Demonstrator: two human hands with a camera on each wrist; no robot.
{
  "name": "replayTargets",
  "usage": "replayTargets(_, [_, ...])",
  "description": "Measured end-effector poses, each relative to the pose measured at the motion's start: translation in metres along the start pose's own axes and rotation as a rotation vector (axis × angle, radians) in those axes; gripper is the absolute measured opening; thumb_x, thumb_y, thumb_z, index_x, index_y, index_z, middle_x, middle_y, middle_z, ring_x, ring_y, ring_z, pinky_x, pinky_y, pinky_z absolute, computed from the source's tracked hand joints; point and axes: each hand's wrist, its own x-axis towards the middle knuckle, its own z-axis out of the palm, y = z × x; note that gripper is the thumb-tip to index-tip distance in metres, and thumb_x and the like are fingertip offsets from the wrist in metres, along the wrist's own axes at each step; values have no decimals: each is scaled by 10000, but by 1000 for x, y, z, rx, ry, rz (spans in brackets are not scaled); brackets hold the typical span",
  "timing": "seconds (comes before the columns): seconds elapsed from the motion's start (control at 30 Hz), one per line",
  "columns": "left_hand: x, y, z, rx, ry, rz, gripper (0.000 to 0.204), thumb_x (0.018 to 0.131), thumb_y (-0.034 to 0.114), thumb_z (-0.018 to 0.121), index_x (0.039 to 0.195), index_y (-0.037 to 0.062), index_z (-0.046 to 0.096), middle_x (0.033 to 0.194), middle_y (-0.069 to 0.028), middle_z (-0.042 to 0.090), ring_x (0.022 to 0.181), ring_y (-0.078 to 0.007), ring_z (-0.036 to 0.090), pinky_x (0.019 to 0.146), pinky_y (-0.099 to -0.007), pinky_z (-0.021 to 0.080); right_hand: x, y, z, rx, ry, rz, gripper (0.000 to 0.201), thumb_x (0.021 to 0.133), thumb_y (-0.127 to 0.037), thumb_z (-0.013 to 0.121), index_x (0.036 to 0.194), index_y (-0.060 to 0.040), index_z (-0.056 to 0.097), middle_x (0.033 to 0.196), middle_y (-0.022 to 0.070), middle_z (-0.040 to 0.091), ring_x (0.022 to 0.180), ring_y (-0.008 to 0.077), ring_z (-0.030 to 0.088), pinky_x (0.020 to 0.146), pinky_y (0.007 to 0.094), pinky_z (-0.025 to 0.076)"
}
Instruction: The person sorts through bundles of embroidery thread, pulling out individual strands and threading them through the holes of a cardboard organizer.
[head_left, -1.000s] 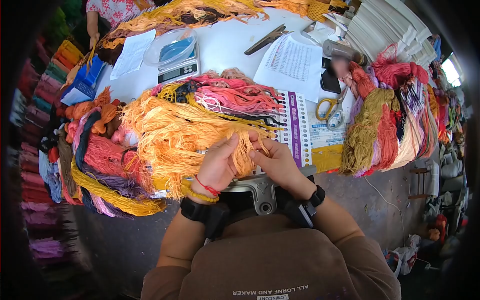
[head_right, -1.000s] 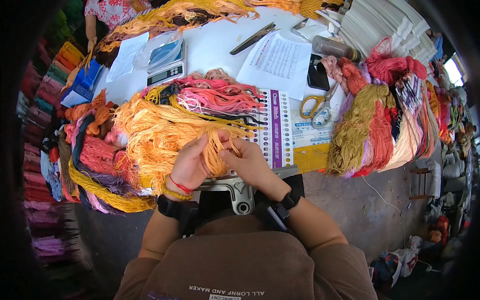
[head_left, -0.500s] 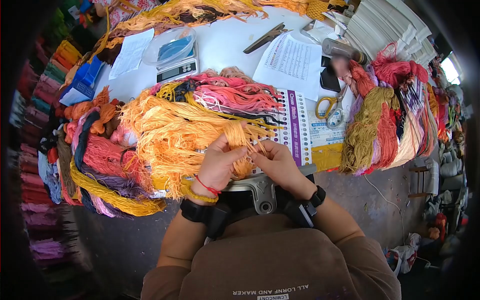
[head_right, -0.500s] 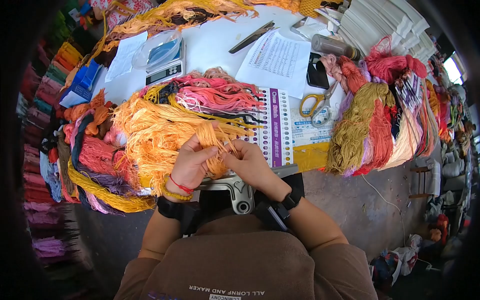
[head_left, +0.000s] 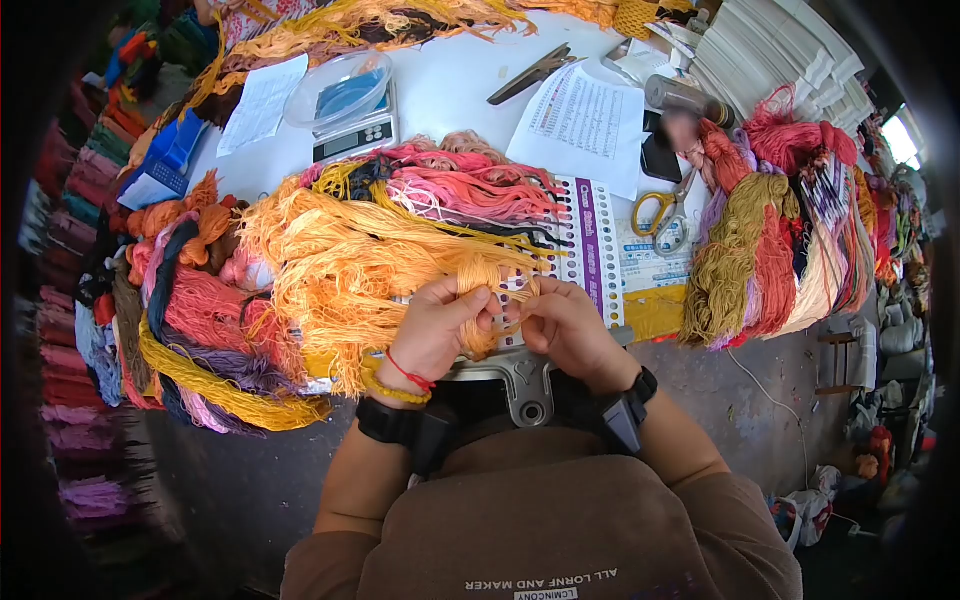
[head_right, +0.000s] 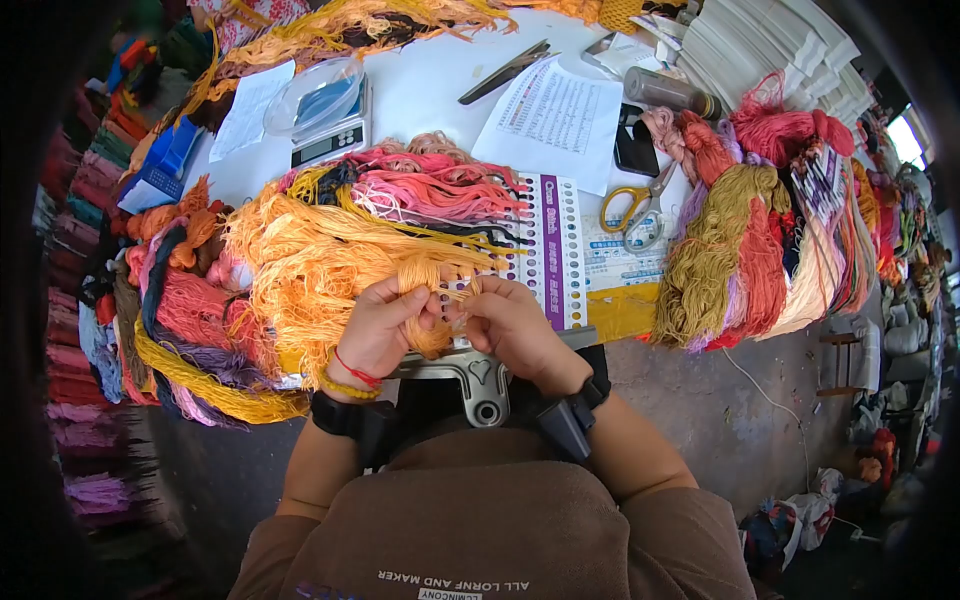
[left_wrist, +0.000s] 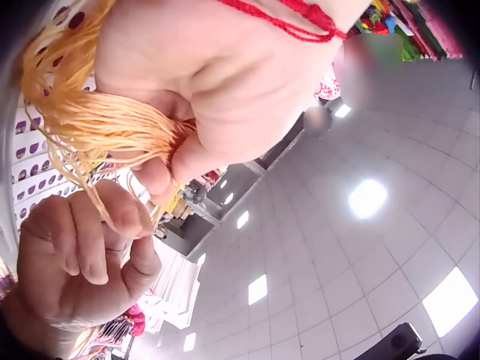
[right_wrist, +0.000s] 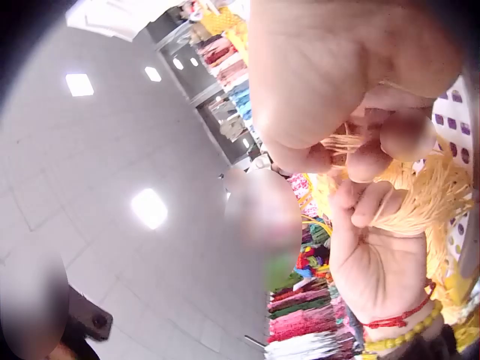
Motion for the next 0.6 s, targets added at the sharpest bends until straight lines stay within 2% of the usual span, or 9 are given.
replayTargets(0.1, [-3, 4, 3, 37, 5, -31, 208, 863, 131, 538, 992, -28, 573, 751, -55, 594, 640, -103, 531, 607, -214, 434, -1, -1, -8, 242, -102, 105, 124, 805, -113, 492, 857, -14, 546, 541, -9, 453, 408, 66, 363, 403, 196, 294])
replayTargets(0.17, [-5, 7, 5, -24, -54, -97, 212, 880, 170, 516, 949, -19, 582, 735, -58, 589, 628, -109, 536, 607, -211, 433, 1, 3, -18, 249, -341, 157, 211, 847, -165, 472, 981, -22, 552, 497, -43, 365, 393, 54, 289, 396, 192, 252])
replayTargets(0.2, [-5, 7, 5, -24, -54, -97, 212, 880, 170, 516, 949, -19, 582, 735, -58, 589, 628, -109, 536, 607, -211, 433, 1, 4, -19, 249, -341, 157, 211, 847, -165, 472, 981, -22, 552, 497, -43, 365, 393, 54, 289, 396, 192, 252])
replayTargets(0.27, [-6, 7, 5, -66, -75, -151, 235, 887, 182, 503, 968, -25, 580, 736, -63, 585, 633, -113, 539, 606, -221, 437, 1, 5, -17, 638, -426, 50, 311, 902, -253, 419, 1114, -46, 514, 494, -60, 290, 394, 44, 237, 397, 190, 215])
replayTargets(0.37, [-6, 8, 6, -105, -56, -106, 259, 891, 190, 495, 1011, -28, 567, 805, -81, 603, 686, -124, 566, 633, -239, 456, -1, -8, -8, 693, -336, -31, 382, 933, -324, 339, 1176, -66, 482, 497, -63, 260, 395, 43, 199, 399, 185, 196])
replayTargets(0.43, [-4, 7, 8, -110, -21, -87, 271, 893, 197, 492, 1030, -27, 559, 848, -91, 607, 718, -132, 576, 654, -250, 465, 4, -7, -13, 584, -347, -50, 372, 931, -276, 346, 1241, -87, 423, 499, -56, 274, 406, 47, 236, 445, 203, 255])
replayTargets(0.5, [-2, 7, 10, -117, 13, -67, 284, 896, 203, 488, 1049, -27, 551, 892, -101, 612, 751, -140, 587, 675, -261, 474, 7, -4, -14, 208, -128, -70, 297, 912, -206, 428, 1159, -48, 474, 560, -47, 413, 424, 28, 268, 464, 192, 276])
replayTargets(0.53, [-3, 8, 12, -129, 32, -77, 297, 905, 206, 462, 1088, -20, 524, 953, -104, 598, 804, -155, 586, 699, -286, 480, 5, -5, -9, 208, -128, -69, 297, 912, -206, 428, 1159, -48, 474, 560, -47, 413, 424, 28, 268, 464, 192, 276])
replayTargets(0.6, [-3, 7, 14, -143, 53, -86, 313, 914, 208, 437, 1128, -14, 497, 1015, -107, 584, 857, -169, 584, 724, -310, 487, 2, -7, 8, -101, 80, -89, 188, 851, -152, 566, 990, -28, 541, 641, -30, 516, 478, 11, 378, 449, 162, 315])
